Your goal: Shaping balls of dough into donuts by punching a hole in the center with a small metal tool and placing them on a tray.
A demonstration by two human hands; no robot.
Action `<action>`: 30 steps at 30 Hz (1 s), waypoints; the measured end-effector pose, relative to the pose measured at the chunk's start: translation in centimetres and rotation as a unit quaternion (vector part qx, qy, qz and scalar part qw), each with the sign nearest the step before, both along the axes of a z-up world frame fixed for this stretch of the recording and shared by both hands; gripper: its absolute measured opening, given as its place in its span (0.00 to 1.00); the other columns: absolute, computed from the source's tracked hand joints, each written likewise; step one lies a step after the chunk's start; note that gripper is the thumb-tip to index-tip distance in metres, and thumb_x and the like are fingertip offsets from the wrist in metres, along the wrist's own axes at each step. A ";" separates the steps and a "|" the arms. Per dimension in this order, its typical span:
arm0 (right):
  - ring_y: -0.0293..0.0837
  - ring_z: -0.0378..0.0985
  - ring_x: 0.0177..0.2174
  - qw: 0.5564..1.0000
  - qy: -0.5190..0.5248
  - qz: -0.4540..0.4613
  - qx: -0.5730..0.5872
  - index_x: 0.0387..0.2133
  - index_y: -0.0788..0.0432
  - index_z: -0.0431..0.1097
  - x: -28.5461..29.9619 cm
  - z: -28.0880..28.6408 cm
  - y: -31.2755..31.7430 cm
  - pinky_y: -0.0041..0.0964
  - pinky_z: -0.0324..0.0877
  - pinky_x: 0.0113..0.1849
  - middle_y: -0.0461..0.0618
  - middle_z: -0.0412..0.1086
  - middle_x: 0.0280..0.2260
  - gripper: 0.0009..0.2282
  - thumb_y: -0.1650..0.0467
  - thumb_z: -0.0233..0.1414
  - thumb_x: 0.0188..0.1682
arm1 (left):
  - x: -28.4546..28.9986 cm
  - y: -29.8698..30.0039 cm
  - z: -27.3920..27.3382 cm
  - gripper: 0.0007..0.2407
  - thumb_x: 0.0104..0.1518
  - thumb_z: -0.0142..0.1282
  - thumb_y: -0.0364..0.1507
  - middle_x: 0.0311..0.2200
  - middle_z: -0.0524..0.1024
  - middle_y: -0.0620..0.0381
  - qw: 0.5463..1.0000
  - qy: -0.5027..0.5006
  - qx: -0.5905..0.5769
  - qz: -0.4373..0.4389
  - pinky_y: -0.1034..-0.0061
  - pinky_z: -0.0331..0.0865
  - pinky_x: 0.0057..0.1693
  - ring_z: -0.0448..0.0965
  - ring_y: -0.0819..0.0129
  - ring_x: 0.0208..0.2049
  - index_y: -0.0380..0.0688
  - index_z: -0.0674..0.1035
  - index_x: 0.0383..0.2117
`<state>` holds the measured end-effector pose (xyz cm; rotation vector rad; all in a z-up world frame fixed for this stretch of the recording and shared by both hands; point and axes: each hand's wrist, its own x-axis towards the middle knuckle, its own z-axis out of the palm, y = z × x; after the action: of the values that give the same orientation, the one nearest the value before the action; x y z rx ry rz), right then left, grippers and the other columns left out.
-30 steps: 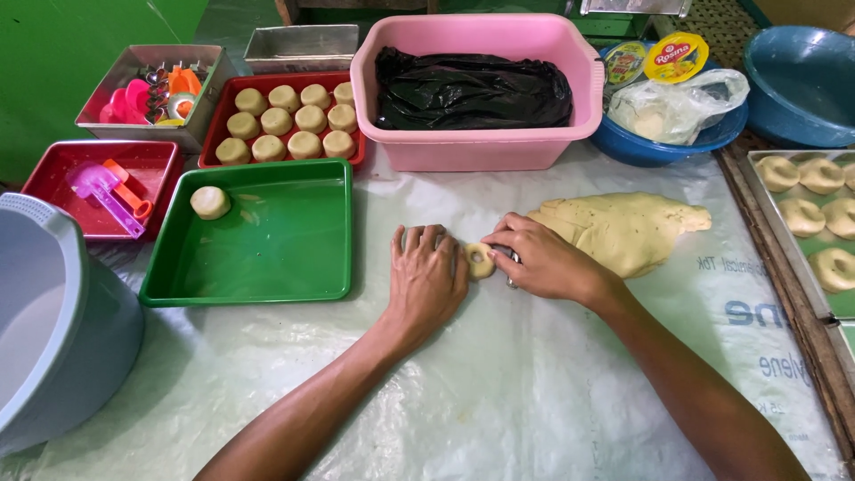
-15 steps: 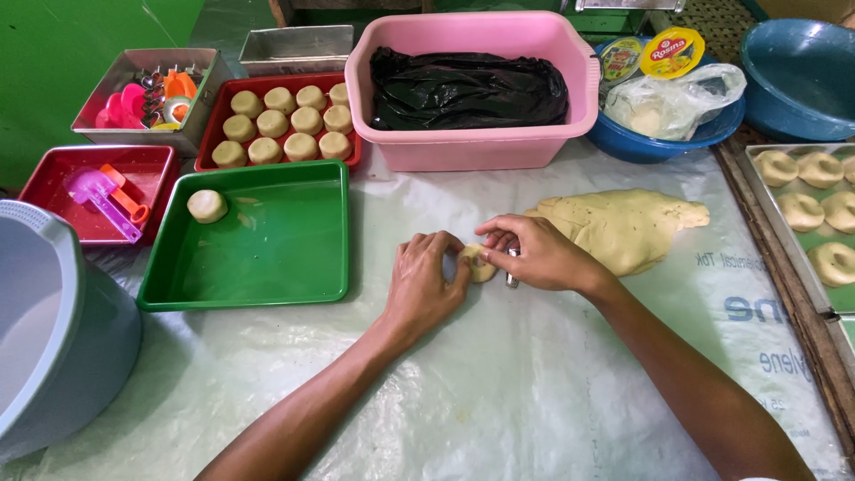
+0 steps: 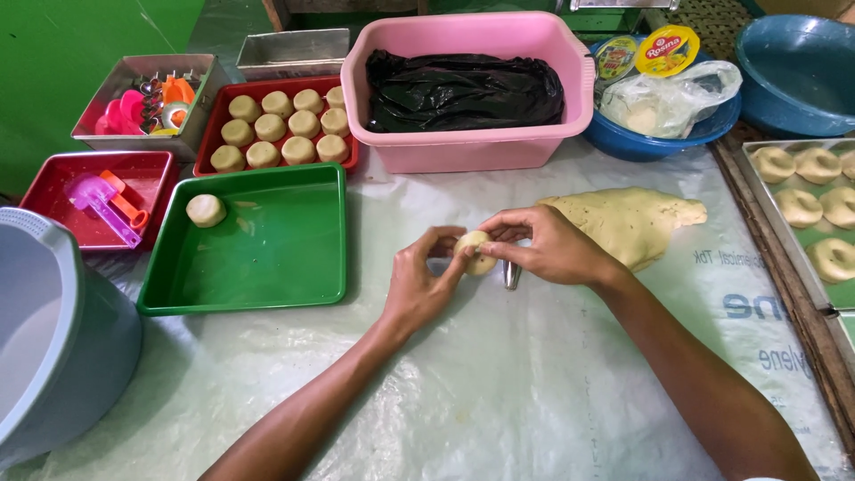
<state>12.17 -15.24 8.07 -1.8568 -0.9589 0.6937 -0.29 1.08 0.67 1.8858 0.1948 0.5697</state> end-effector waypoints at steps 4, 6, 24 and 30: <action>0.33 0.77 0.36 1.000 0.014 -0.009 0.020 0.41 0.62 0.78 0.1 -0.5 0.1 0.31 0.75 0.45 0.43 0.77 0.32 0.10 0.74 0.60 0.46 | 0.1 0.0 -0.7 0.10 0.57 0.64 0.34 0.27 0.83 0.53 0.999 0.007 -0.041 0.002 0.71 0.78 0.47 0.84 0.66 0.32 0.45 0.85 0.40; 0.35 0.78 0.37 0.999 0.049 -0.007 0.020 0.46 0.63 0.75 0.2 -1.1 0.3 0.30 0.74 0.45 0.47 0.77 0.36 0.15 0.73 0.61 0.46 | 0.1 -0.2 -0.5 0.10 0.57 0.66 0.33 0.28 0.83 0.50 0.998 -0.012 -0.051 0.017 0.70 0.78 0.47 0.85 0.63 0.32 0.44 0.85 0.40; 0.40 0.82 0.32 0.982 0.135 -0.052 0.125 0.44 0.69 0.74 0.6 -0.4 0.2 0.35 0.80 0.39 0.54 0.77 0.32 0.11 0.76 0.58 0.49 | -0.2 -1.4 1.2 0.18 0.57 0.66 0.27 0.35 0.82 0.47 0.980 -0.052 -0.191 -0.006 0.78 0.77 0.47 0.82 0.70 0.37 0.34 0.77 0.52; 0.44 0.82 0.31 0.964 0.172 -0.083 0.183 0.42 0.69 0.73 1.4 0.2 -0.2 0.38 0.81 0.37 0.55 0.76 0.31 0.09 0.78 0.55 0.49 | 0.9 -2.4 2.6 0.19 0.57 0.66 0.26 0.36 0.80 0.49 0.977 -0.069 -0.204 -0.007 0.82 0.77 0.46 0.80 0.73 0.37 0.32 0.76 0.52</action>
<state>13.58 -15.46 8.22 -1.4141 -0.6459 0.6595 0.66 -1.33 3.27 1.4440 0.1906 0.5983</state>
